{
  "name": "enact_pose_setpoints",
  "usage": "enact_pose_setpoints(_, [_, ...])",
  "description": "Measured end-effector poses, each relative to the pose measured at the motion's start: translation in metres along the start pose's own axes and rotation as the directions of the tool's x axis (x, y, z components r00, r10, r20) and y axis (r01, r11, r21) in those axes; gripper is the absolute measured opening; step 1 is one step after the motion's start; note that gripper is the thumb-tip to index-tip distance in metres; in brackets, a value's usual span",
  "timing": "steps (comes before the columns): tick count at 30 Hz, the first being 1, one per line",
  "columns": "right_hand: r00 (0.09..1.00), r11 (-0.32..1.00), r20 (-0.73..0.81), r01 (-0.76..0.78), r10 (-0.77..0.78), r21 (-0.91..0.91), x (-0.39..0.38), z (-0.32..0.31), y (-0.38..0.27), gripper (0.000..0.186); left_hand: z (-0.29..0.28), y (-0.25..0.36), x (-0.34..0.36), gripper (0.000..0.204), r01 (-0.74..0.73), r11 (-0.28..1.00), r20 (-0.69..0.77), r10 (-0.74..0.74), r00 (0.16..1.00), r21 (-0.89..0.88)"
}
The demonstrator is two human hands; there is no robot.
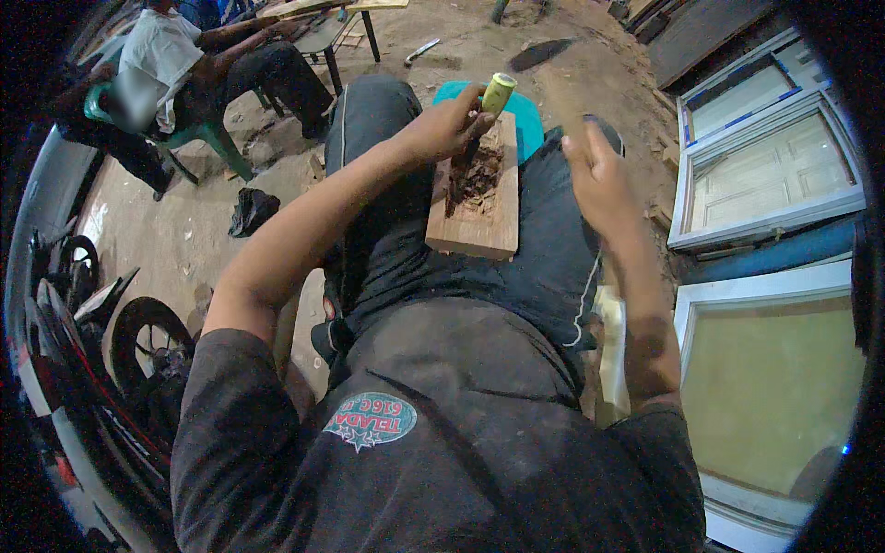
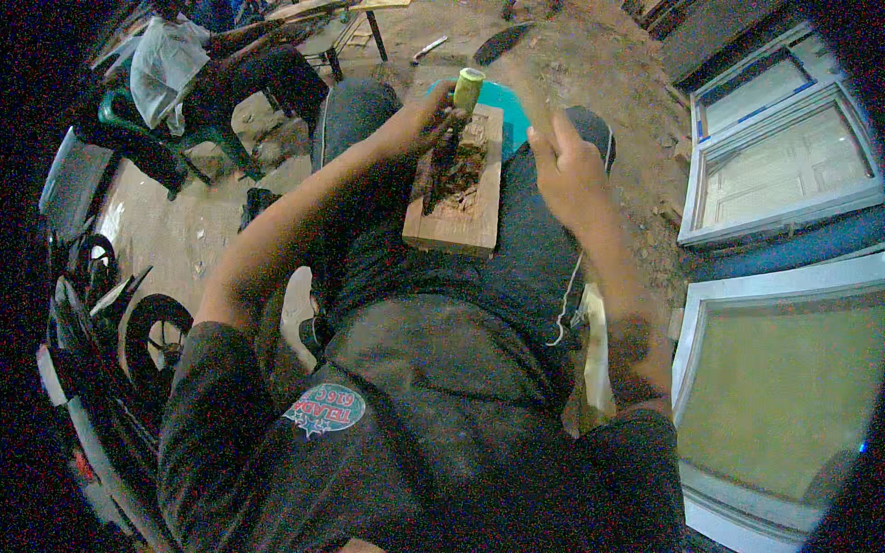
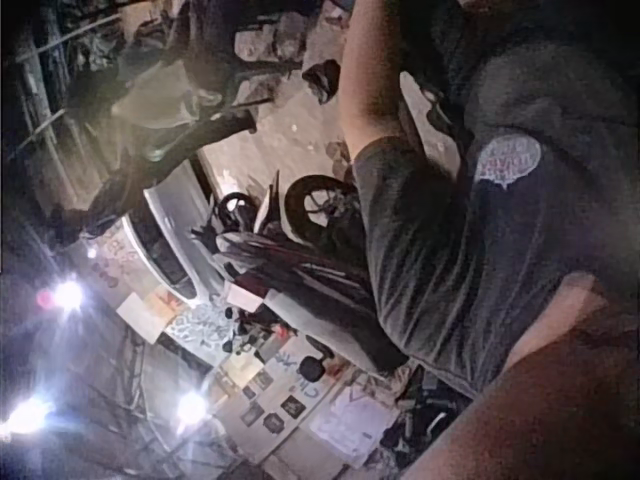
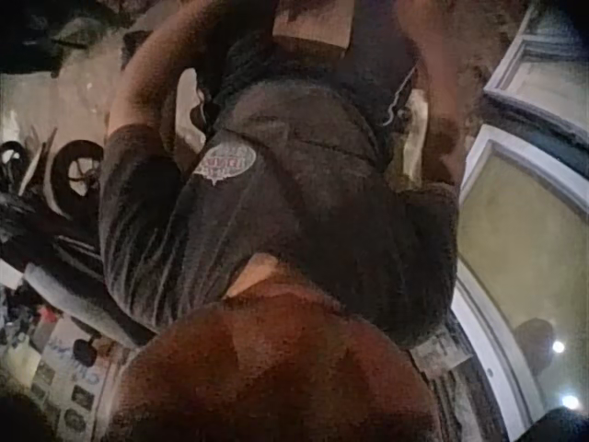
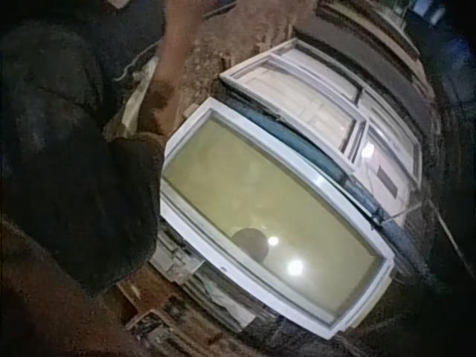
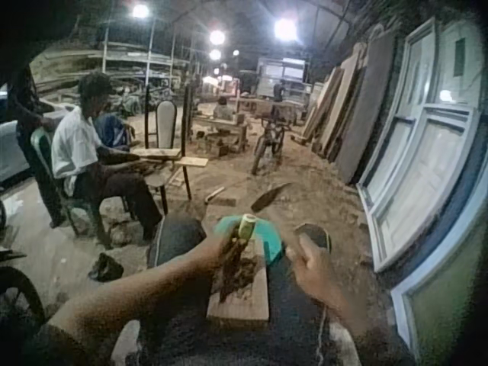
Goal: The person carves a design into a block of wood using a chisel and a wooden mallet, striking the chisel repeatedly to remove wood chips.
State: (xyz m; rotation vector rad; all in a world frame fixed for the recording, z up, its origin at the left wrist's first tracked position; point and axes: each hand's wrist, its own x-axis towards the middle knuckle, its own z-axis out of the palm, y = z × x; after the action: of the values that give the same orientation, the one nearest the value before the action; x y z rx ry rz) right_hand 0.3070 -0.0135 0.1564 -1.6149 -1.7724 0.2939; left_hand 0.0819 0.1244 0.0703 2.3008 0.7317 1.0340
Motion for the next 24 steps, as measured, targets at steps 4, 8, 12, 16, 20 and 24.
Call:
enact_pose_setpoints(4, [0.998,0.996,0.05,0.048,-0.045,-0.075,-0.003,-0.008,-0.016,0.034,-0.003,-0.004,0.0,0.042,0.007,1.0,0.025,-0.008,1.0,0.009])
enact_pose_setpoints(8, [0.997,0.99,0.026,0.076,-0.073,-0.118,-0.003,-0.007,-0.015,0.037,0.003,-0.01,0.002,0.042,-0.028,0.999,-0.012,0.028,1.0,-0.033])
enact_pose_setpoints(12, [0.998,0.997,0.039,0.057,-0.055,-0.048,-0.001,-0.005,-0.014,0.038,-0.001,-0.006,0.002,0.043,0.054,0.999,0.038,-0.054,0.998,0.002])
enact_pose_setpoints(16, [0.998,0.995,0.058,0.042,-0.037,-0.094,0.0,-0.009,-0.016,0.037,0.0,-0.007,0.003,0.043,0.042,0.999,0.012,-0.042,0.999,-0.03])
enact_pose_setpoints(20, [0.997,0.995,-0.055,0.066,-0.062,0.072,-0.003,0.003,-0.003,0.035,0.003,-0.003,0.001,0.043,0.048,0.999,0.015,-0.048,0.999,0.005])
enact_pose_setpoints(24, [1.0,0.997,-0.01,0.008,-0.009,-0.071,0.001,-0.005,-0.016,0.034,-0.002,-0.003,-0.002,0.043,0.05,0.998,0.018,-0.05,0.999,0.023])
